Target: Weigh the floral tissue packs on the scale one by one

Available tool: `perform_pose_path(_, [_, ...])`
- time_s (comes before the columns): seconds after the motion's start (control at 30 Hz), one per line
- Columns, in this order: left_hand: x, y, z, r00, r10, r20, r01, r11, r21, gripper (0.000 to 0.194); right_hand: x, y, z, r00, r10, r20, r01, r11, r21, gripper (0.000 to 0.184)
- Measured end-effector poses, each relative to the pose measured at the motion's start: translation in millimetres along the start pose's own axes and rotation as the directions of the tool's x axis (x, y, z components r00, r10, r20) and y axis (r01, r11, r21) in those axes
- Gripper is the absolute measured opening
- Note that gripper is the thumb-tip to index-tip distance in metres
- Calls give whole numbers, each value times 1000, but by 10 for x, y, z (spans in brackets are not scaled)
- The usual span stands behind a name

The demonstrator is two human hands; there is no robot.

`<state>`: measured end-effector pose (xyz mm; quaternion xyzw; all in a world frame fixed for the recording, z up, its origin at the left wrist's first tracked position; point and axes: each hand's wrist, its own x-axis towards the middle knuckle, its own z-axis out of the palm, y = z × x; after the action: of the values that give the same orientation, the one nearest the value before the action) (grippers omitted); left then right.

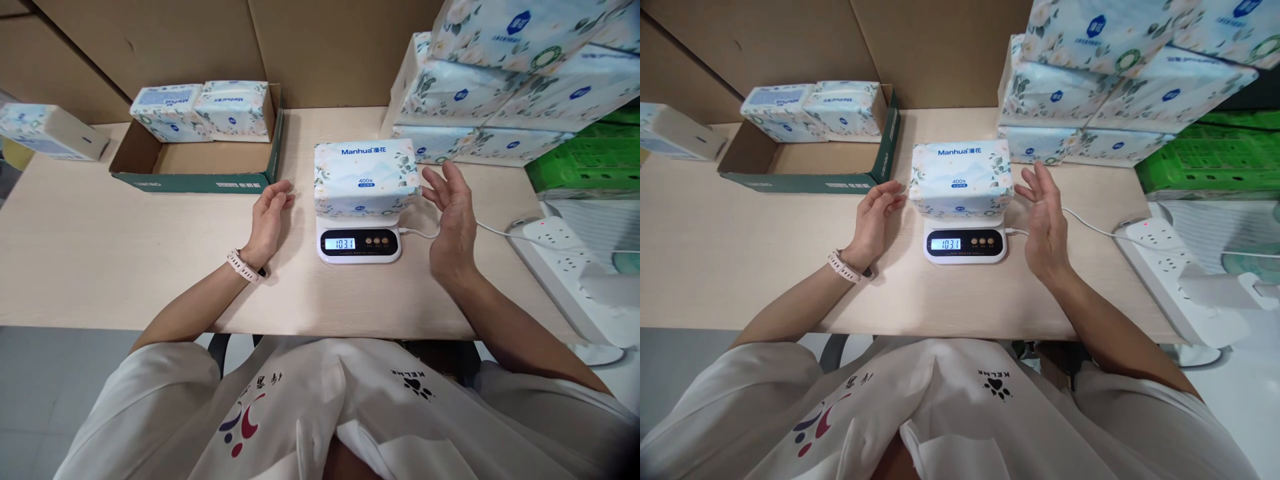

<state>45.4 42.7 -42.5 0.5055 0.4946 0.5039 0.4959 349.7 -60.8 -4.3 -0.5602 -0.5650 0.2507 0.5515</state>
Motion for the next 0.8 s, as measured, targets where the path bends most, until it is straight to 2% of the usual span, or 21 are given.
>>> perform_pose_path(0.07, [-1,-2,0,1000,1,-1,-1,1000,-2,21,9,61,-11,1000,-19,11,19,1000,9,63])
perform_pose_path(0.23, [-6,0,7,1000,8,-10,-8,1000,-19,20,44,256,-44,994,-94,58,98,993,-70,81])
perform_pose_path(0.43, [-17,-2,10,1000,15,-6,-15,1000,13,23,48,200,-33,990,7,137,21,980,-200,82])
perform_pose_path(0.57, [-120,116,23,995,104,6,-104,987,121,42,77,166,0,989,30,143,20,942,-335,86])
perform_pose_path(0.67, [-214,245,36,975,198,104,-218,942,255,64,111,188,39,992,52,117,-2,921,-388,89])
perform_pose_path(0.8, [-280,358,84,939,137,316,-267,869,416,80,152,210,120,989,68,132,-16,931,-365,91])
